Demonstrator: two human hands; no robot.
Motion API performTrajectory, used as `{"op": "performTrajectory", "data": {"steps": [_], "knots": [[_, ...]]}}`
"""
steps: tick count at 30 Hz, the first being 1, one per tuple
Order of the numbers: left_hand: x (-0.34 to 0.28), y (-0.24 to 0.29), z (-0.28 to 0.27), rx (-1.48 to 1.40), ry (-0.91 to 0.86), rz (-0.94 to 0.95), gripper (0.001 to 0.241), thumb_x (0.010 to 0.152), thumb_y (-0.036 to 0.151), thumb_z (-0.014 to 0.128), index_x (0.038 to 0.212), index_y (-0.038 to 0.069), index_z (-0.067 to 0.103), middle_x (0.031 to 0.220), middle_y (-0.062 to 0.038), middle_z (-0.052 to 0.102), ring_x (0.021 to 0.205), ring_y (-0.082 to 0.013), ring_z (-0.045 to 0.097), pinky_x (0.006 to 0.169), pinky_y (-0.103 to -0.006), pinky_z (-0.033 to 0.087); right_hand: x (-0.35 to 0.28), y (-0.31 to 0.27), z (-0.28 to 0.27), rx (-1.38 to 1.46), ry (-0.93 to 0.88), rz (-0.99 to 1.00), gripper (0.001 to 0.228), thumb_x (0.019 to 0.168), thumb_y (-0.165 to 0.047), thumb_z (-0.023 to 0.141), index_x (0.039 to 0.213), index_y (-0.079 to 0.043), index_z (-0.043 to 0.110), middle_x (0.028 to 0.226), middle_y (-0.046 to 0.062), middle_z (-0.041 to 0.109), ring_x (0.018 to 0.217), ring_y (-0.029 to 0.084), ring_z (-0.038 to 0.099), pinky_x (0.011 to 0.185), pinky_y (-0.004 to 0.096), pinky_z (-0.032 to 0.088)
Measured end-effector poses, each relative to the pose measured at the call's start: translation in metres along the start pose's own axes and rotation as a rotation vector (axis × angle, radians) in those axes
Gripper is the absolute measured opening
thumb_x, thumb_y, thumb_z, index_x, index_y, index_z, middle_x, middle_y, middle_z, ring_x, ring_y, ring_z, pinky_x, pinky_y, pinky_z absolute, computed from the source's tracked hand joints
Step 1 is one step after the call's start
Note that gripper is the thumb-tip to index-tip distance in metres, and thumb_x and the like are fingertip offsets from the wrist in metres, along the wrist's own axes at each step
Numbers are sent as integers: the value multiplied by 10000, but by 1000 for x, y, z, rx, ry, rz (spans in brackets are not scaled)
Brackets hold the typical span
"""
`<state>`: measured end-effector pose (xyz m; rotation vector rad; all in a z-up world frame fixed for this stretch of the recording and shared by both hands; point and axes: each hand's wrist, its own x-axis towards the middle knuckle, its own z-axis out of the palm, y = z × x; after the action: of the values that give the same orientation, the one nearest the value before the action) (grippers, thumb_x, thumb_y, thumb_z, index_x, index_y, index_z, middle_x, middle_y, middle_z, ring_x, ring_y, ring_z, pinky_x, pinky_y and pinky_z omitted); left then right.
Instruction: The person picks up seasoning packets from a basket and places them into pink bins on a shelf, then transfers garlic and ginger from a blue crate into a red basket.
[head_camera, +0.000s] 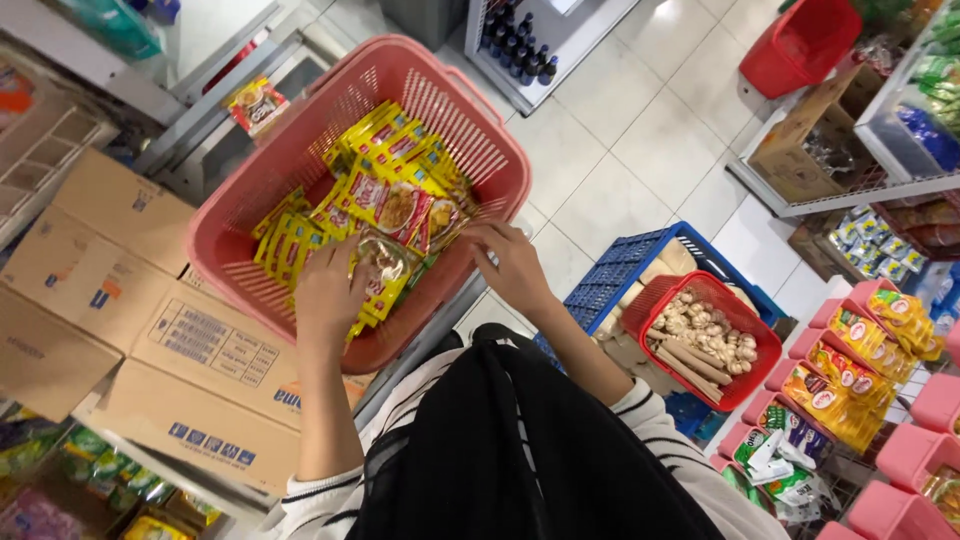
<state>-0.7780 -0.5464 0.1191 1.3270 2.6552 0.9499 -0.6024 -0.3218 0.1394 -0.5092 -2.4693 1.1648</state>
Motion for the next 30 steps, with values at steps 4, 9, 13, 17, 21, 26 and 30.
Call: {"op": "performTrajectory", "data": {"steps": [4,9,13,17,21,26,30], "knots": [[-15,-13,1,48,-104,-92,373,977,209,628,1301,26,659,1089,-210,694,1001,-402,643,882,-508,509,11,-1,17,58,-49,119,251,925,-49,647,1171,-75,690,1218,116,678,857,274,698,763,370,569],[-25,-23,25,89,-148,-186,371,954,210,611,1282,40,653,1116,-202,698,1007,-397,652,888,-524,516,28,11,41,-74,38,-105,232,967,-52,677,1198,-63,677,1232,121,673,1021,308,704,881,392,567],[-26,-34,39,120,-292,-245,465,902,242,639,1324,49,607,1098,-216,678,1013,-414,642,858,-562,491,49,13,60,-47,-110,95,280,937,-117,681,1213,-74,686,1225,133,678,926,298,716,828,392,568],[-36,-31,48,125,-406,-263,396,908,297,655,1228,67,612,1110,-183,683,1081,-386,645,900,-568,482,79,41,90,-449,-357,-41,494,873,-248,773,1319,-84,638,1209,216,657,1080,405,652,877,479,536],[-34,-31,47,127,-367,-244,517,891,297,663,1334,46,573,1077,-197,680,1011,-405,645,871,-578,482,130,81,135,-652,-605,180,780,894,-285,731,1541,-49,363,1254,259,621,1113,417,641,932,525,511],[-31,-34,50,118,-399,-242,435,892,290,679,1246,47,609,1080,-190,686,1046,-390,650,861,-548,506,163,124,187,-626,-604,316,939,900,-233,688,1620,-2,132,1305,294,592,1174,436,613,943,524,510],[-29,-38,54,69,-303,-152,383,888,260,674,1211,57,634,1047,-206,689,988,-403,665,867,-525,524,173,144,197,-548,-492,242,771,752,-242,806,1379,44,462,1421,330,480,1174,446,610,920,468,537]]}}
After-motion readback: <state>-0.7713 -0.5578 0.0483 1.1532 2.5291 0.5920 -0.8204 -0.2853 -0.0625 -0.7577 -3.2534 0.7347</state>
